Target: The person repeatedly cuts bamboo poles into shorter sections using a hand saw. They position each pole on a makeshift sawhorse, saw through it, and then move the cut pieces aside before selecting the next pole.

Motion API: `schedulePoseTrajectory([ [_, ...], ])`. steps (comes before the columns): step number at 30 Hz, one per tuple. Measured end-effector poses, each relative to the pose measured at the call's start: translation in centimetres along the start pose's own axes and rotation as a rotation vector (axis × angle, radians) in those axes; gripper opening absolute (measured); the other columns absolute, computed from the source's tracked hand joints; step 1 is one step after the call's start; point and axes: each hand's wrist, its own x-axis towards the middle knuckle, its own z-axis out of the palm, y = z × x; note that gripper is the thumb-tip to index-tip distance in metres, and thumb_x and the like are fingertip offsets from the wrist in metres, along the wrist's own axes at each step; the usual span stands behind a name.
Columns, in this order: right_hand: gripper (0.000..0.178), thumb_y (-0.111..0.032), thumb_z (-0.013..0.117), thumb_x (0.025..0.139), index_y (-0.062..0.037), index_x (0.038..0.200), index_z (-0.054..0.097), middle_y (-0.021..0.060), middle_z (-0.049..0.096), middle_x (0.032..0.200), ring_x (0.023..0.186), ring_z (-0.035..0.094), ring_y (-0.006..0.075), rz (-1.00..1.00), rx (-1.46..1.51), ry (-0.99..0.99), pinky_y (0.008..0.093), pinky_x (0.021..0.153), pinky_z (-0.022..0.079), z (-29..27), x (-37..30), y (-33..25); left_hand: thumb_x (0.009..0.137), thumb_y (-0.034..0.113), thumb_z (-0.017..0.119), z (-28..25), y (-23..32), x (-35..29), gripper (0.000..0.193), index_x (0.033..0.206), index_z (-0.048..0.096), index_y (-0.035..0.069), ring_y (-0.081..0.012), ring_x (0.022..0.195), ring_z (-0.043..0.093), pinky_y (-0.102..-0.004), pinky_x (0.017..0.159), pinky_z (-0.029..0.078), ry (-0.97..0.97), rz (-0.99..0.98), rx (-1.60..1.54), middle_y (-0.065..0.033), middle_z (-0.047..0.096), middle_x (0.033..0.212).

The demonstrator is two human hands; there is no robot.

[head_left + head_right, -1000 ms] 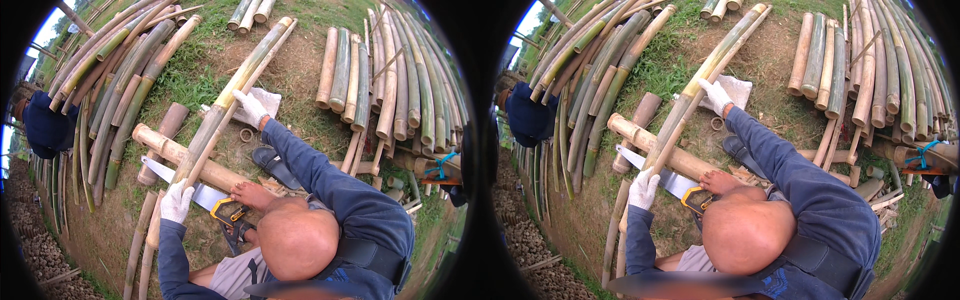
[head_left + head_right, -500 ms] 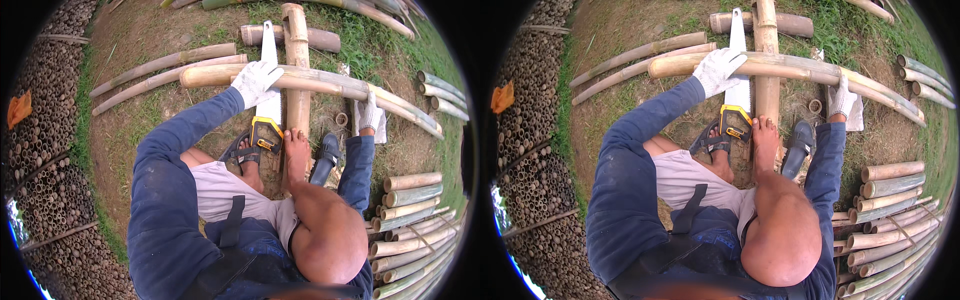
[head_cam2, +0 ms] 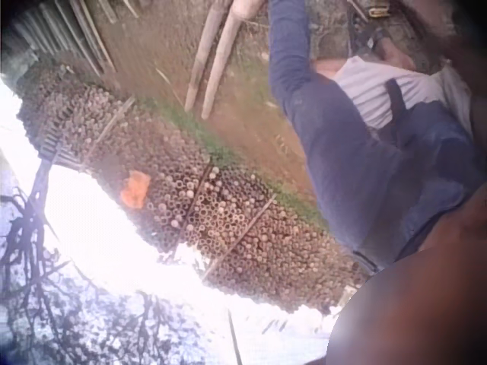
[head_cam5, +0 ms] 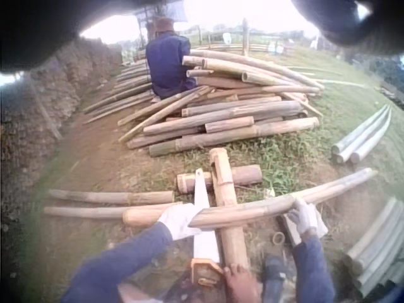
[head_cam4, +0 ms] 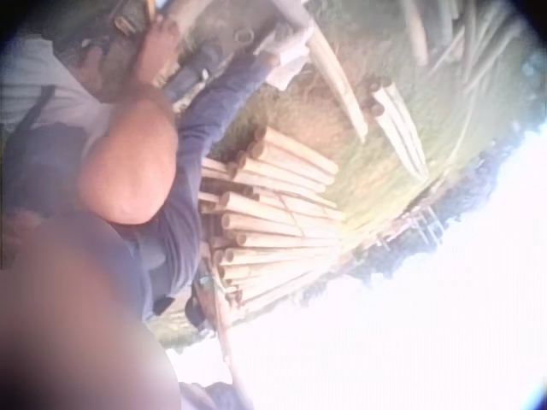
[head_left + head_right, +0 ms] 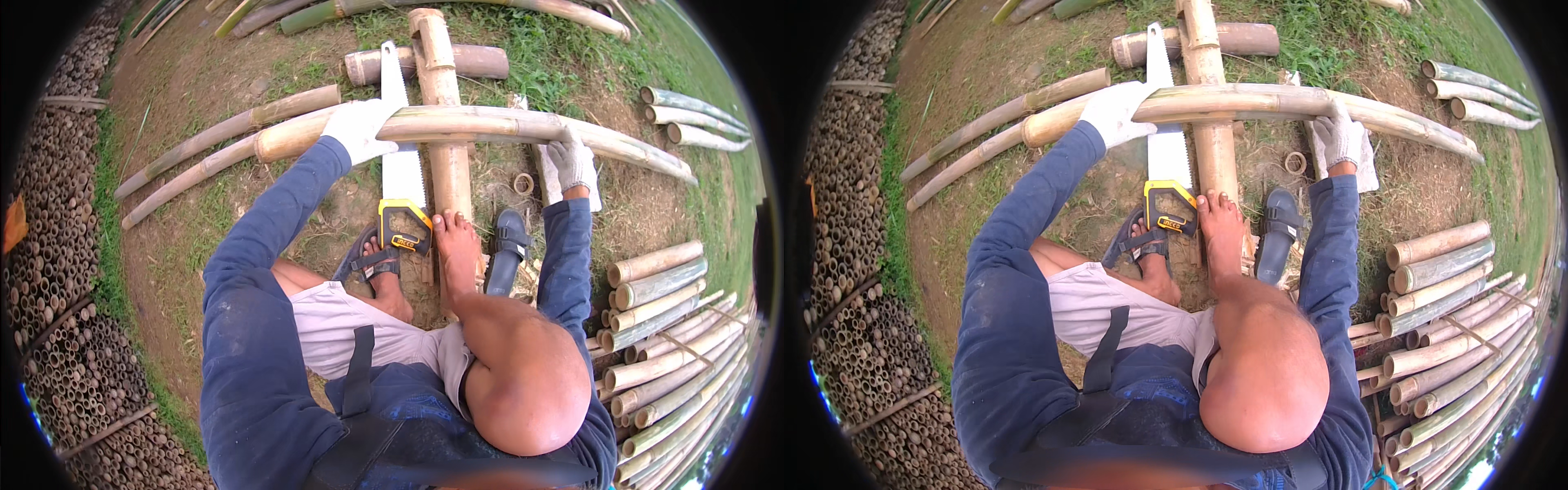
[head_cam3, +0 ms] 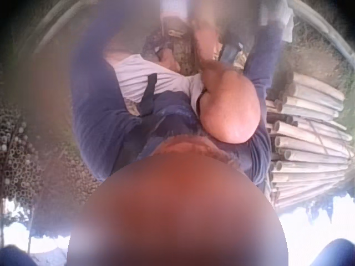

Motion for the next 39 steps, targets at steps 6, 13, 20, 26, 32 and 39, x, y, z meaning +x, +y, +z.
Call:
schedulePoseTrajectory([
  [6, 0.056, -0.028, 0.083, 0.099, 0.0057, 0.133, 0.055, 0.0211, 0.074, 0.109, 0.086, 0.078, 0.0336, -0.074, -0.109, 0.190, 0.0444, 0.072, 0.068, 1.7, -0.4, -0.6, 0.090, 0.042, 0.089, -0.6, 0.1, 1.1, 0.075, 0.150, 0.062, 0.007, -0.0412, 0.120, 0.070, -0.0479, 0.106, 0.056, 0.025, 0.091, -0.070, -0.0201, 0.072, 0.129],
  [13, 0.063, -0.030, 0.086, 0.091, -0.0002, 0.125, 0.044, 0.0162, 0.068, 0.093, 0.067, 0.069, 0.0234, -0.124, -0.073, 0.214, 0.0394, 0.056, 0.059, 3.2, -0.6, -1.6, 0.093, 0.039, 0.088, -1.2, 0.5, 1.6, 0.068, 0.148, 0.067, 0.006, -0.0379, 0.128, 0.072, -0.0458, 0.110, 0.056, 0.040, -0.012, -0.127, -0.0190, 0.075, 0.139],
  [20, 0.056, -0.026, 0.083, 0.097, -0.0043, 0.125, 0.039, 0.0113, 0.063, 0.085, 0.064, 0.065, 0.0186, -0.143, -0.167, 0.252, 0.0358, 0.054, 0.056, 3.3, 0.8, -1.3, 0.091, 0.035, 0.089, -1.3, 0.4, 1.8, 0.065, 0.146, 0.068, 0.007, -0.0376, 0.126, 0.073, -0.0444, 0.110, 0.056, 0.050, 0.003, -0.159, -0.0192, 0.075, 0.138],
  [26, 0.109, -0.050, 0.087, 0.088, 0.0117, 0.161, 0.034, 0.0260, 0.071, 0.123, 0.117, 0.070, 0.0367, -0.292, -0.554, 0.459, 0.0460, 0.101, 0.059, 4.0, -0.6, 0.7, 0.090, 0.034, 0.092, -1.9, -1.2, 1.3, 0.075, 0.153, 0.059, 0.010, -0.0402, 0.122, 0.074, -0.0450, 0.107, 0.057, -0.076, -0.042, -0.241, -0.0205, 0.075, 0.134],
  [32, 0.123, -0.066, 0.087, 0.084, 0.0042, 0.169, 0.031, 0.0317, 0.050, 0.160, 0.149, 0.052, 0.0411, -0.100, -0.039, 0.347, 0.0484, 0.124, 0.044, 7.3, -5.4, 3.7, 0.064, 0.042, 0.106, -2.7, -0.9, 1.4, 0.135, 0.172, 0.034, 0.008, -0.0397, 0.135, 0.068, -0.0456, 0.115, 0.054, -0.236, -0.168, -0.143, -0.0214, 0.068, 0.150],
  [39, 0.141, -0.056, 0.087, 0.088, 0.0052, 0.173, -0.009, 0.0331, 0.033, 0.169, 0.146, 0.052, 0.0398, -0.006, 0.135, 0.443, 0.0473, 0.119, 0.049, 9.7, -1.7, 5.3, 0.068, 0.046, 0.102, -1.5, -0.5, 1.2, 0.114, 0.164, 0.052, 0.013, -0.0359, 0.129, 0.070, -0.0444, 0.112, 0.056, -0.218, -0.062, -0.038, -0.0172, 0.072, 0.141],
])
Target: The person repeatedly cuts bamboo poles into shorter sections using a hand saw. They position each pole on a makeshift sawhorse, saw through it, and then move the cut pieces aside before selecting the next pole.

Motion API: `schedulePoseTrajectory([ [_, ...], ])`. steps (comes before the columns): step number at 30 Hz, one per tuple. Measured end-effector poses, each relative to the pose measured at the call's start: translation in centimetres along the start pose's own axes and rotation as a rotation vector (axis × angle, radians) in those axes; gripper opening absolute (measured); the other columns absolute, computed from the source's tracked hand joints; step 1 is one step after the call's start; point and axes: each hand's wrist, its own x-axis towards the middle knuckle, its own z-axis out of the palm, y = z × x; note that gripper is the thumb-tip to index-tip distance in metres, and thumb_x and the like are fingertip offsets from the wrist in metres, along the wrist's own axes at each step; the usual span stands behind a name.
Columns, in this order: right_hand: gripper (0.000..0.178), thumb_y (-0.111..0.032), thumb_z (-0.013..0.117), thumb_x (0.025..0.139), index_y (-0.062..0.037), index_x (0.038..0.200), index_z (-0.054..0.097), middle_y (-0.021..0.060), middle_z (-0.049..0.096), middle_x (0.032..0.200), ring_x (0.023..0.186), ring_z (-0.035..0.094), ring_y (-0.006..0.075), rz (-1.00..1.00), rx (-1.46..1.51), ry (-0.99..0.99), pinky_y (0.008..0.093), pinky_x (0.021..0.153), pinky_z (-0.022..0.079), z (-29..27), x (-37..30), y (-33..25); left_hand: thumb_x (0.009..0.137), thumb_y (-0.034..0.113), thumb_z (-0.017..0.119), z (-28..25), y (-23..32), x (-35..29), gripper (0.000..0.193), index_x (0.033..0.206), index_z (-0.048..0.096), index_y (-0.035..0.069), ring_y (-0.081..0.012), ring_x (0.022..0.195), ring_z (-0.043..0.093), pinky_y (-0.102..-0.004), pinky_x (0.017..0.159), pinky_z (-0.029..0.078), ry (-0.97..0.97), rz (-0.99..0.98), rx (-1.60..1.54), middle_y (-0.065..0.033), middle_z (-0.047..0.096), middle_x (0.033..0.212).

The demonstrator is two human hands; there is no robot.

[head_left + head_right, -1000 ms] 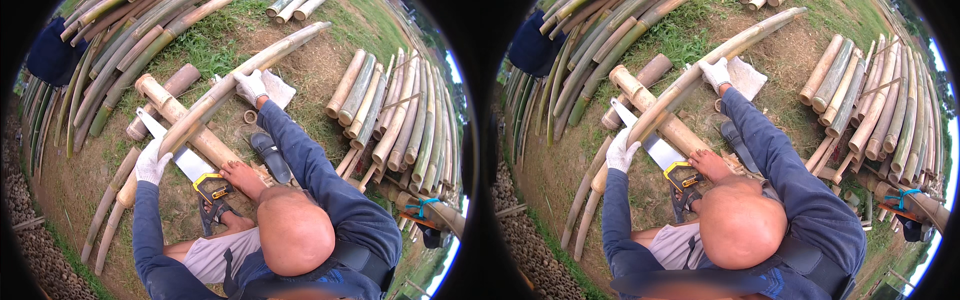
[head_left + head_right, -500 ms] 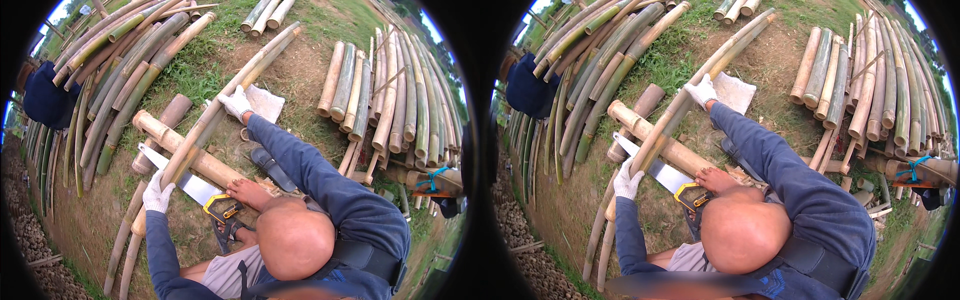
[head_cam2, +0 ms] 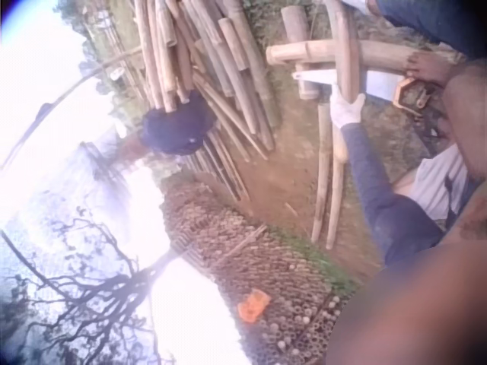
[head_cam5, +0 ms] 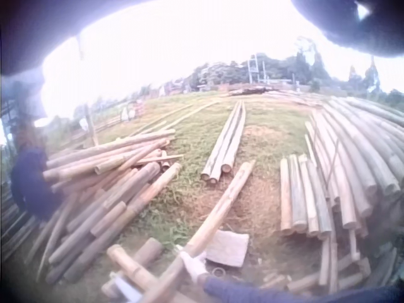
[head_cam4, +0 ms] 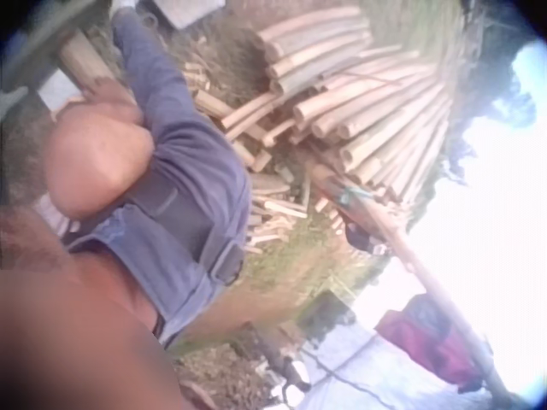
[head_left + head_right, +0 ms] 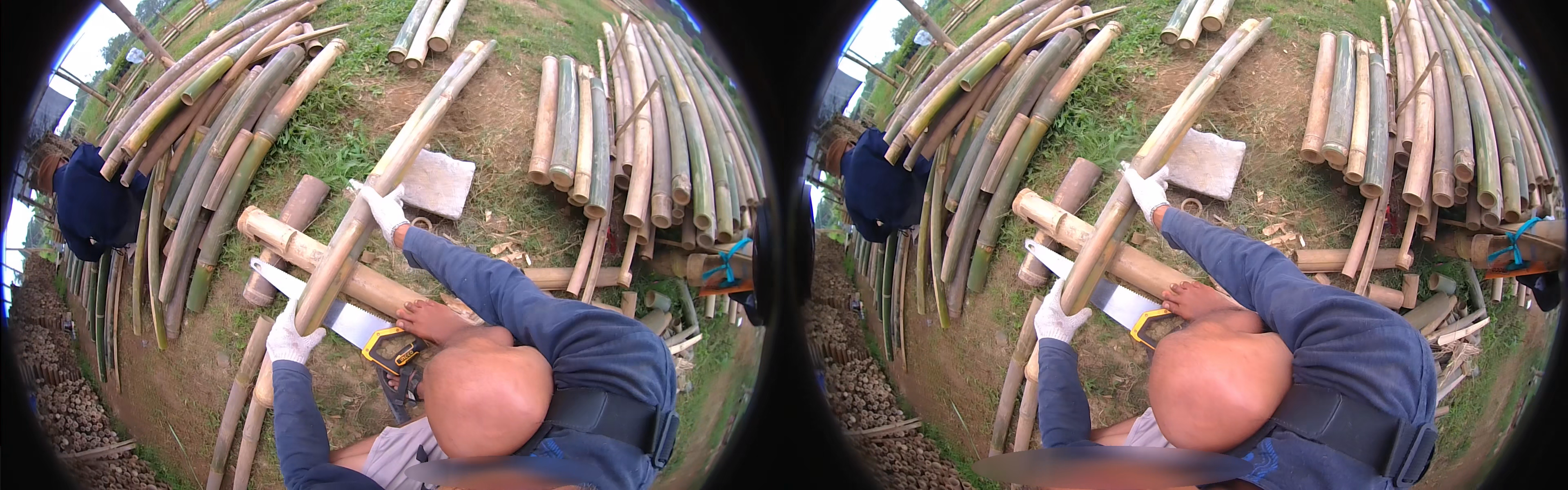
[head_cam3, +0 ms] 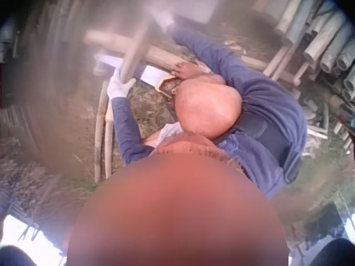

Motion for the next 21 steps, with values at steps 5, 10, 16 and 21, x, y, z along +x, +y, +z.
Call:
schedulePoseTrajectory([
  [5, 0.135, -0.054, 0.082, 0.090, 0.0009, 0.177, -0.006, 0.0357, 0.023, 0.177, 0.160, 0.036, 0.0481, -0.179, -0.007, 0.019, 0.0461, 0.130, 0.036, -0.8, 3.9, -1.6, 0.070, 0.045, 0.101, 0.6, 2.3, 2.7, 0.113, 0.166, 0.050, 0.014, -0.0377, 0.131, 0.069, -0.0459, 0.112, 0.055, 0.064, 0.110, -0.087, -0.0193, 0.070, 0.144],
  [10, 0.131, -0.056, 0.083, 0.088, -0.0012, 0.178, 0.005, 0.0334, 0.034, 0.174, 0.156, 0.042, 0.0514, -0.290, -0.332, 0.201, 0.0489, 0.128, 0.041, -3.0, 7.9, -6.2, 0.072, 0.051, 0.098, 0.2, 6.6, 6.7, 0.105, 0.158, 0.058, 0.007, -0.0372, 0.132, 0.071, -0.0446, 0.116, 0.053, -0.006, 0.064, -0.124, -0.0226, 0.073, 0.141],
  [16, 0.140, -0.066, 0.082, 0.081, 0.0003, 0.178, 0.005, 0.0408, 0.034, 0.170, 0.151, 0.049, 0.0515, -0.140, -0.568, 0.148, 0.0463, 0.127, 0.041, -4.3, 10.3, -10.2, 0.090, 0.045, 0.090, 2.0, 8.6, 9.4, 0.078, 0.151, 0.065, 0.003, -0.0401, 0.126, 0.072, -0.0474, 0.113, 0.054, 0.197, 0.193, -0.332, -0.0251, 0.074, 0.136],
  [21, 0.143, -0.070, 0.083, 0.081, -0.0039, 0.179, 0.002, 0.0415, 0.029, 0.172, 0.155, 0.045, 0.0516, -0.110, -0.604, 0.138, 0.0470, 0.129, 0.039, -4.2, 9.7, -11.9, 0.096, 0.040, 0.085, 2.2, 8.6, 9.4, 0.060, 0.140, 0.070, 0.002, -0.0423, 0.118, 0.074, -0.0462, 0.106, 0.057, 0.282, 0.256, -0.318, -0.0240, 0.076, 0.130],
])
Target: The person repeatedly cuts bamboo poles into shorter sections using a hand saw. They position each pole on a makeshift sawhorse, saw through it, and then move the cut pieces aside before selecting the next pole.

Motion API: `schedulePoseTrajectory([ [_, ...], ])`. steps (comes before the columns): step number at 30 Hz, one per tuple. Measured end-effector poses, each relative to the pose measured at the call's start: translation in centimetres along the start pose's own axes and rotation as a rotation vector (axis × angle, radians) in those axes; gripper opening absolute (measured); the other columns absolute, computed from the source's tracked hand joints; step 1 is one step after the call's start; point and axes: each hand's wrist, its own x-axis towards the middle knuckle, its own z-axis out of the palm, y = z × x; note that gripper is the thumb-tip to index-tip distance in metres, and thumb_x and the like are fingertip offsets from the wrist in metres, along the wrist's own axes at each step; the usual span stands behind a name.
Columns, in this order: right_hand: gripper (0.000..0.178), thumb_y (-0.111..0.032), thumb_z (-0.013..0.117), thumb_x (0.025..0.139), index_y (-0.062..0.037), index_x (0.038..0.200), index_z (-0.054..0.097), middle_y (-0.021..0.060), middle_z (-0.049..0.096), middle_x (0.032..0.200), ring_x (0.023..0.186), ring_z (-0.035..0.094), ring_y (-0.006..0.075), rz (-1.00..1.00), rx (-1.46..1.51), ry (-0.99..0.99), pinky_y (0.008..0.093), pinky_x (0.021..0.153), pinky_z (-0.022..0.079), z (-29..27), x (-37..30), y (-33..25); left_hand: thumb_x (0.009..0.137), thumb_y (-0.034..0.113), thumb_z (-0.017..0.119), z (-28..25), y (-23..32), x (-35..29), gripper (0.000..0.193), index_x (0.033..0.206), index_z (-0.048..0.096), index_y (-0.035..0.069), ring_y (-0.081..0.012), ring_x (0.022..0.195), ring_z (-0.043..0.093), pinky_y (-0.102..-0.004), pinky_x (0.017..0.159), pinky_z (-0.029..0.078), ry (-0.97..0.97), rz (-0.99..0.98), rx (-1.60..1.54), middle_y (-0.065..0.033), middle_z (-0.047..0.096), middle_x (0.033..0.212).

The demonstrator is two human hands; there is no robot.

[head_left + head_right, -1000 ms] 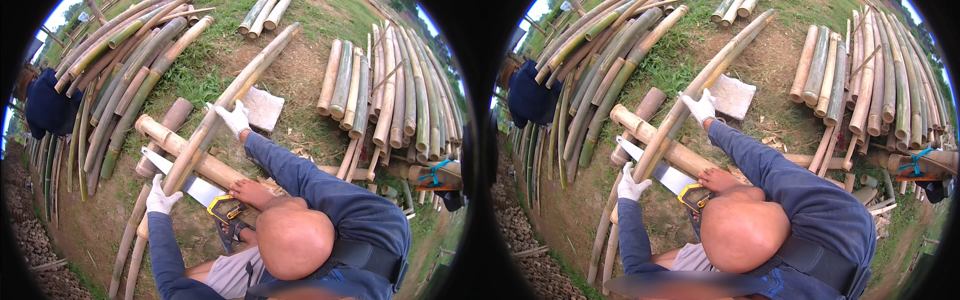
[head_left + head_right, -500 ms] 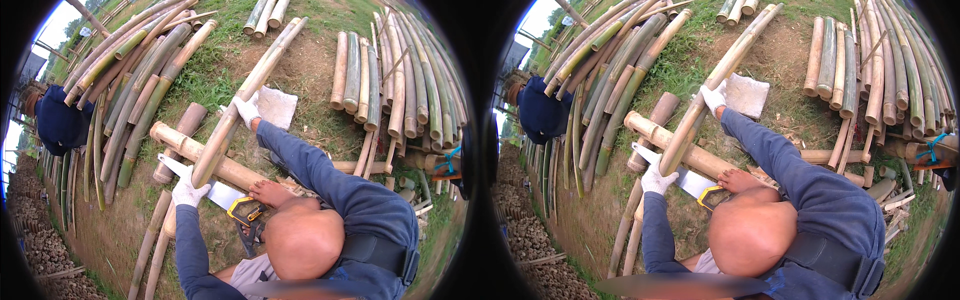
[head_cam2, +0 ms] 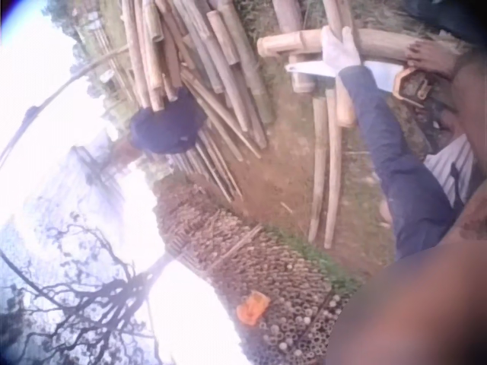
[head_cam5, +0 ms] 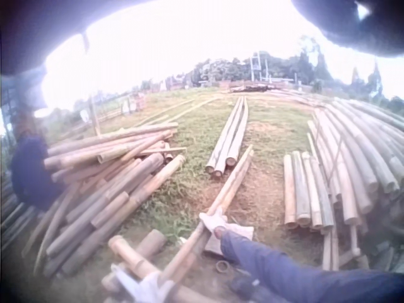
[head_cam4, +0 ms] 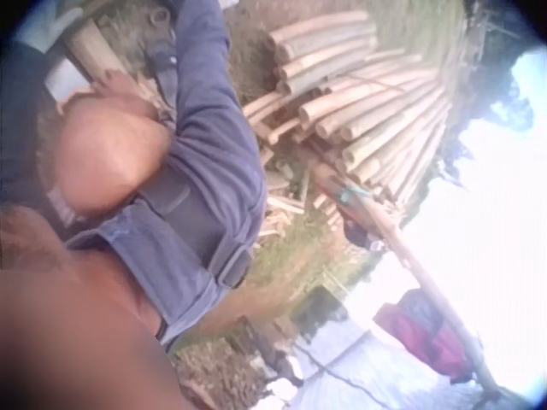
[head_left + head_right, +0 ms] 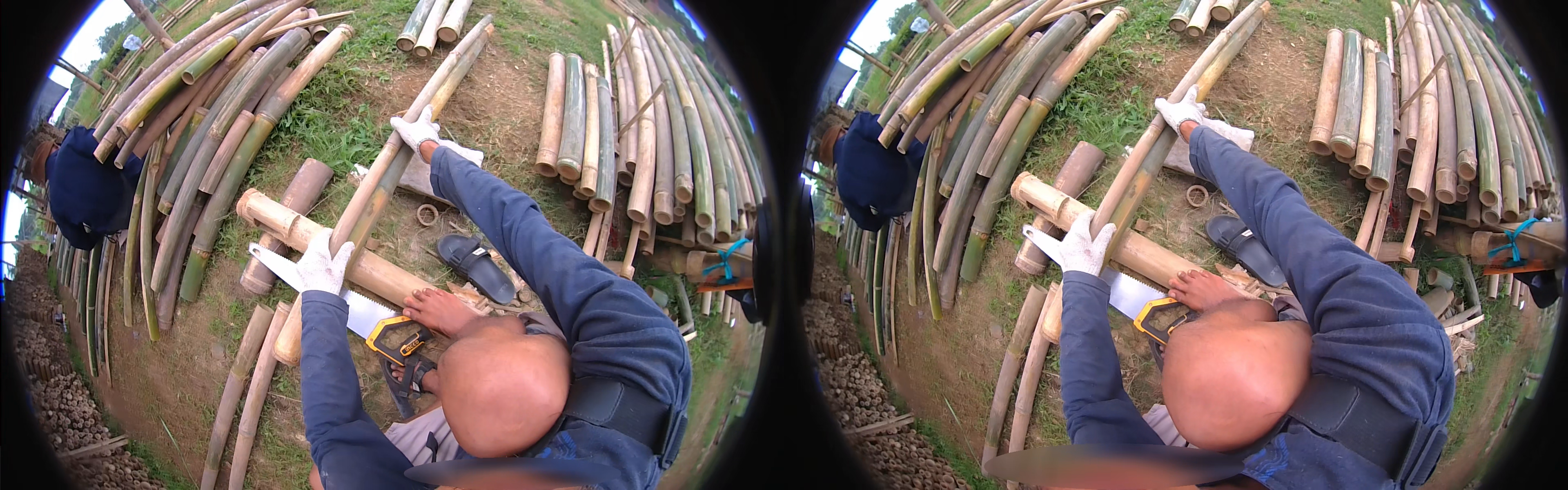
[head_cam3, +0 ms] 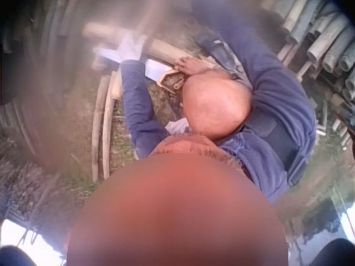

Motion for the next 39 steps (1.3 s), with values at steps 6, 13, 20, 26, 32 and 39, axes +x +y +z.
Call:
schedulePoseTrajectory([
  [6, 0.146, -0.082, 0.076, 0.080, -0.0053, 0.180, 0.003, 0.0414, 0.024, 0.175, 0.160, 0.037, 0.0533, -0.045, -0.127, -0.070, 0.0488, 0.132, 0.033, 0.5, -2.0, 1.4, 0.094, 0.040, 0.088, -1.5, -0.2, -2.6, 0.055, 0.131, 0.070, 0.005, -0.0374, 0.111, 0.075, -0.0481, 0.104, 0.056, 0.009, -0.101, -0.067, -0.0245, 0.076, 0.117],
  [13, 0.103, -0.061, 0.072, 0.099, 0.0055, 0.169, 0.037, 0.0343, 0.048, 0.166, 0.158, 0.045, 0.0433, -0.420, -0.063, -0.378, 0.0459, 0.130, 0.037, -2.0, -6.1, 5.6, 0.087, 0.063, 0.086, -1.3, -0.9, -2.4, 0.068, 0.137, 0.075, 0.019, -0.0678, 0.162, -0.003, -0.0546, 0.137, 0.005, -0.007, -0.208, -0.048, -0.0584, -0.008, 0.166],
  [20, 0.078, -0.047, 0.066, 0.110, 0.0003, 0.167, 0.044, 0.0259, 0.056, 0.162, 0.149, 0.055, 0.0353, -0.448, -0.197, -0.374, 0.0413, 0.122, 0.046, -18.6, -17.4, 19.3, 0.092, 0.056, 0.084, -1.2, -1.0, -2.3, 0.063, 0.134, 0.071, 0.011, -0.0443, 0.135, 0.065, -0.0479, 0.124, 0.041, -0.130, -0.226, -0.085, -0.0317, 0.066, 0.145],
  [26, 0.072, -0.044, 0.063, 0.112, 0.0005, 0.166, 0.045, 0.0235, 0.057, 0.160, 0.143, 0.058, 0.0315, -0.178, 0.084, -0.270, 0.0391, 0.119, 0.048, -34.7, -21.8, 31.7, 0.092, 0.046, 0.086, 0.8, -1.1, -3.4, 0.059, 0.134, 0.070, 0.008, -0.0391, 0.122, 0.073, -0.0459, 0.111, 0.054, 0.018, -0.109, -0.017, -0.0222, 0.076, 0.130],
  [32, 0.065, -0.040, 0.059, 0.116, 0.0004, 0.164, 0.045, 0.0210, 0.059, 0.155, 0.137, 0.062, 0.0295, -0.261, 0.516, -0.019, 0.0393, 0.115, 0.051, -43.2, -25.5, 22.4, 0.093, 0.048, 0.085, 1.2, -0.8, -3.9, 0.058, 0.135, 0.070, 0.011, -0.0395, 0.121, 0.073, -0.0476, 0.109, 0.056, 0.070, -0.080, 0.019, -0.0177, 0.075, 0.133],
  [39, 0.053, -0.028, 0.045, 0.120, 0.0059, 0.160, 0.041, 0.0206, 0.065, 0.139, 0.125, 0.068, 0.0317, -0.985, 0.433, 0.341, 0.0445, 0.106, 0.057, -32.6, -35.7, 3.2, 0.088, 0.055, 0.086, -1.7, -2.9, -4.0, 0.080, 0.152, 0.061, 0.013, -0.0377, 0.141, 0.064, -0.0453, 0.127, 0.042, -0.187, -0.097, 0.105, -0.0182, 0.070, 0.149],
])
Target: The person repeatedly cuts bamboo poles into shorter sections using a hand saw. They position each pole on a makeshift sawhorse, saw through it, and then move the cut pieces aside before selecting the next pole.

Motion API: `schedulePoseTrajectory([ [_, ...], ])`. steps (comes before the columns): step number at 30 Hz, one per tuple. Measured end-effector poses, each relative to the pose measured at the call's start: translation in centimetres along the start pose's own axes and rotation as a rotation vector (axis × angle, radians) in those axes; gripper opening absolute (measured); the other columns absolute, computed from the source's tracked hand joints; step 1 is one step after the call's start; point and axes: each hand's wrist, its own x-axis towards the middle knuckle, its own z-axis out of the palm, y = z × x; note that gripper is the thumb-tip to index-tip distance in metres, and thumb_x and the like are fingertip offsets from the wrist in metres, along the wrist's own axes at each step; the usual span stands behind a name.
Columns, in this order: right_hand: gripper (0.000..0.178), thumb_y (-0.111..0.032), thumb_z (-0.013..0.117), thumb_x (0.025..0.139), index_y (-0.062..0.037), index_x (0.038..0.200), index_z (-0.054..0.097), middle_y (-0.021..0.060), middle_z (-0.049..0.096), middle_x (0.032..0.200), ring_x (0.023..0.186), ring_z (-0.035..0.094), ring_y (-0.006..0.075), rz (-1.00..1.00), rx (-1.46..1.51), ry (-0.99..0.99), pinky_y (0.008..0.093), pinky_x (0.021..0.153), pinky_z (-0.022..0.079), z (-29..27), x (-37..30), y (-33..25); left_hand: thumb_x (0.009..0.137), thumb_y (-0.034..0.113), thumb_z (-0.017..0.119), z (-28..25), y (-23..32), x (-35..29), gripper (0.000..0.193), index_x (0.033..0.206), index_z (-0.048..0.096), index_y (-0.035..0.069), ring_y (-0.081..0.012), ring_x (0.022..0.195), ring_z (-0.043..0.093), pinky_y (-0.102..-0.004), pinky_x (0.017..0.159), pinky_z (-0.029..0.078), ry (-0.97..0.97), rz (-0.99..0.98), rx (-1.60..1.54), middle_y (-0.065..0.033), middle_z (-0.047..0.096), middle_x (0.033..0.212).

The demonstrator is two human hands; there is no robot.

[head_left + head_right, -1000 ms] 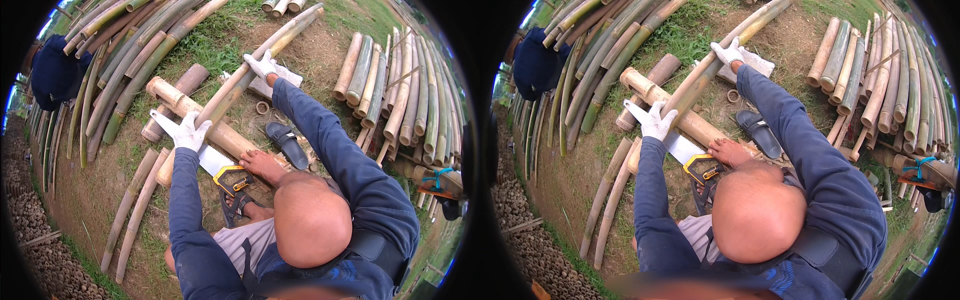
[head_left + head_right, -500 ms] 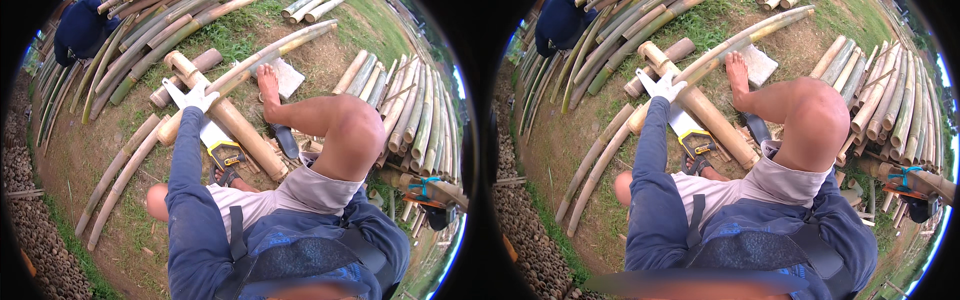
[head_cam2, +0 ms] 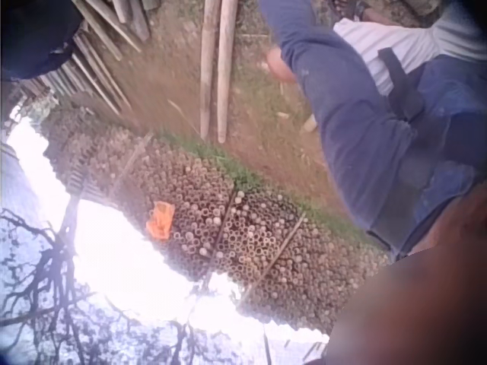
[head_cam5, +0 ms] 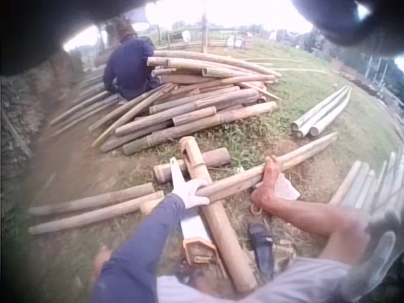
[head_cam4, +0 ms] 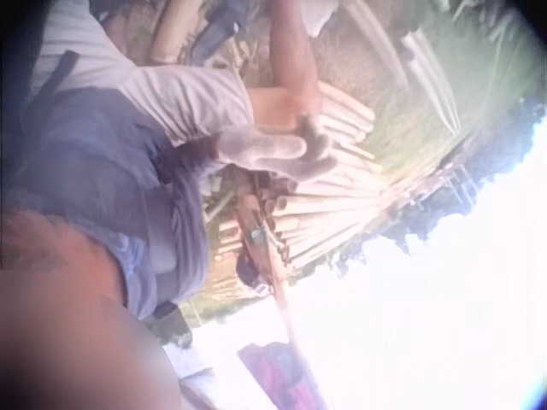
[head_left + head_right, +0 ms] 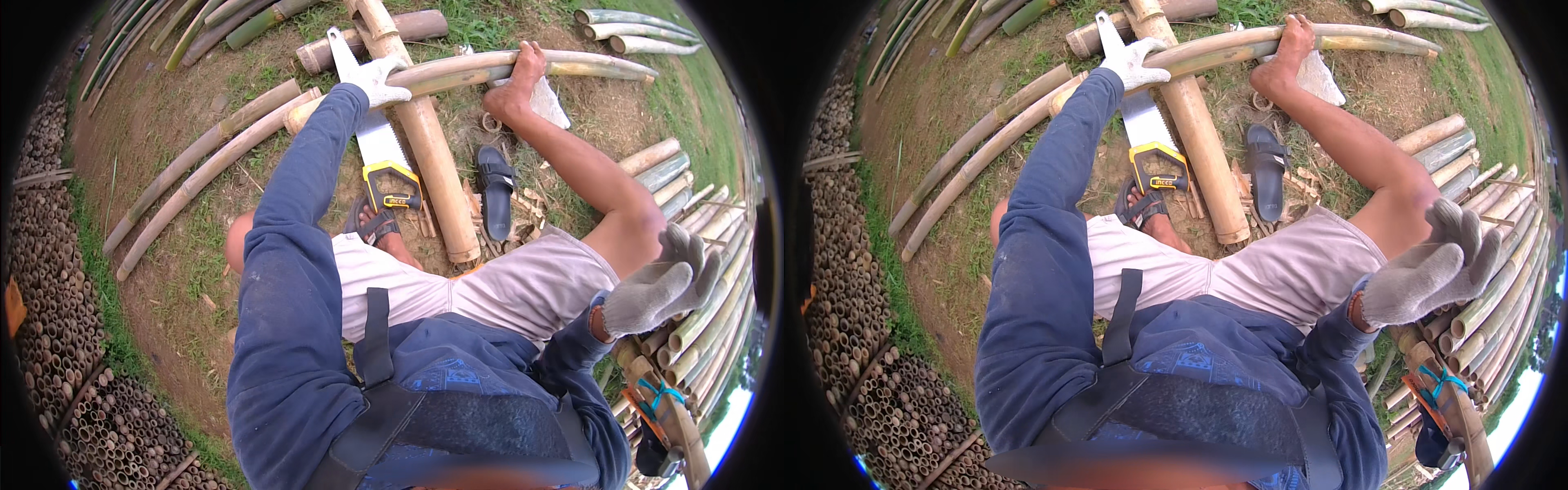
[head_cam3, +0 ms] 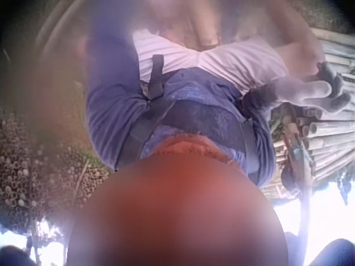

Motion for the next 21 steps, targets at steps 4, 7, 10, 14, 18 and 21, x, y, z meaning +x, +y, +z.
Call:
schedulePoseTrajectory([
  [4, 0.054, -0.018, 0.069, 0.110, -0.0019, 0.159, 0.052, 0.0179, 0.068, 0.135, 0.114, 0.070, 0.0232, 0.382, 0.242, -1.154, 0.0357, 0.105, 0.055, 12.4, -9.9, 3.7, 0.079, 0.065, 0.091, -4.3, -3.9, -2.3, 0.101, 0.158, 0.058, 0.011, -0.0386, 0.140, 0.066, -0.0458, 0.121, 0.051, -0.240, -0.021, -0.057, -0.0225, 0.067, 0.153],
  [7, 0.058, -0.034, 0.071, 0.100, -0.0003, 0.147, 0.062, 0.0283, 0.070, 0.129, 0.120, 0.069, 0.0428, 0.042, 0.021, -1.508, 0.0515, 0.106, 0.055, 18.4, -21.7, 8.0, 0.082, 0.063, 0.091, -7.6, -7.1, -6.2, 0.095, 0.157, 0.060, 0.014, -0.0381, 0.137, 0.067, -0.0457, 0.119, 0.051, -0.276, -0.197, -0.005, -0.0205, 0.070, 0.148],
  [10, 0.051, -0.024, 0.071, 0.090, 0.0028, 0.133, 0.066, 0.0271, 0.072, 0.121, 0.122, 0.067, 0.0449, 0.109, -0.228, -1.785, 0.0543, 0.106, 0.054, 18.5, -30.5, 11.8, 0.091, 0.068, 0.080, -9.2, -10.2, -10.9, 0.085, 0.155, 0.061, 0.015, -0.0359, 0.135, 0.068, -0.0453, 0.119, 0.052, -0.245, -0.322, 0.016, -0.0178, 0.071, 0.149],
  [14, 0.049, -0.016, 0.072, 0.080, -0.0011, 0.127, 0.070, 0.0215, 0.073, 0.116, 0.114, 0.067, 0.0423, -0.048, -0.226, -1.493, 0.0520, 0.102, 0.055, 16.8, -35.1, 14.4, 0.099, 0.060, 0.078, -7.3, -13.0, -15.6, 0.075, 0.153, 0.064, 0.010, -0.0306, 0.141, 0.064, -0.0424, 0.122, 0.047, -0.118, -0.426, -0.108, -0.0173, 0.070, 0.149],
  [18, 0.052, -0.015, 0.071, 0.081, -0.0018, 0.131, 0.070, 0.0213, 0.074, 0.121, 0.115, 0.068, 0.0412, -0.093, -0.268, -1.482, 0.0508, 0.103, 0.054, 17.5, -35.3, 15.4, 0.104, 0.059, 0.071, -6.7, -14.8, -16.5, 0.068, 0.149, 0.068, 0.008, -0.0298, 0.138, 0.065, -0.0418, 0.119, 0.048, -0.110, -0.474, -0.193, -0.0150, 0.071, 0.147],
  [21, 0.056, -0.017, 0.072, 0.083, -0.0019, 0.137, 0.070, 0.0210, 0.075, 0.123, 0.114, 0.071, 0.0402, -0.056, -0.279, -1.569, 0.0500, 0.104, 0.055, 18.7, -35.1, 15.6, 0.107, 0.057, 0.069, -6.8, -14.9, -16.6, 0.064, 0.147, 0.069, 0.008, -0.0291, 0.134, 0.068, -0.0412, 0.115, 0.050, -0.129, -0.486, -0.236, -0.0137, 0.072, 0.145],
])
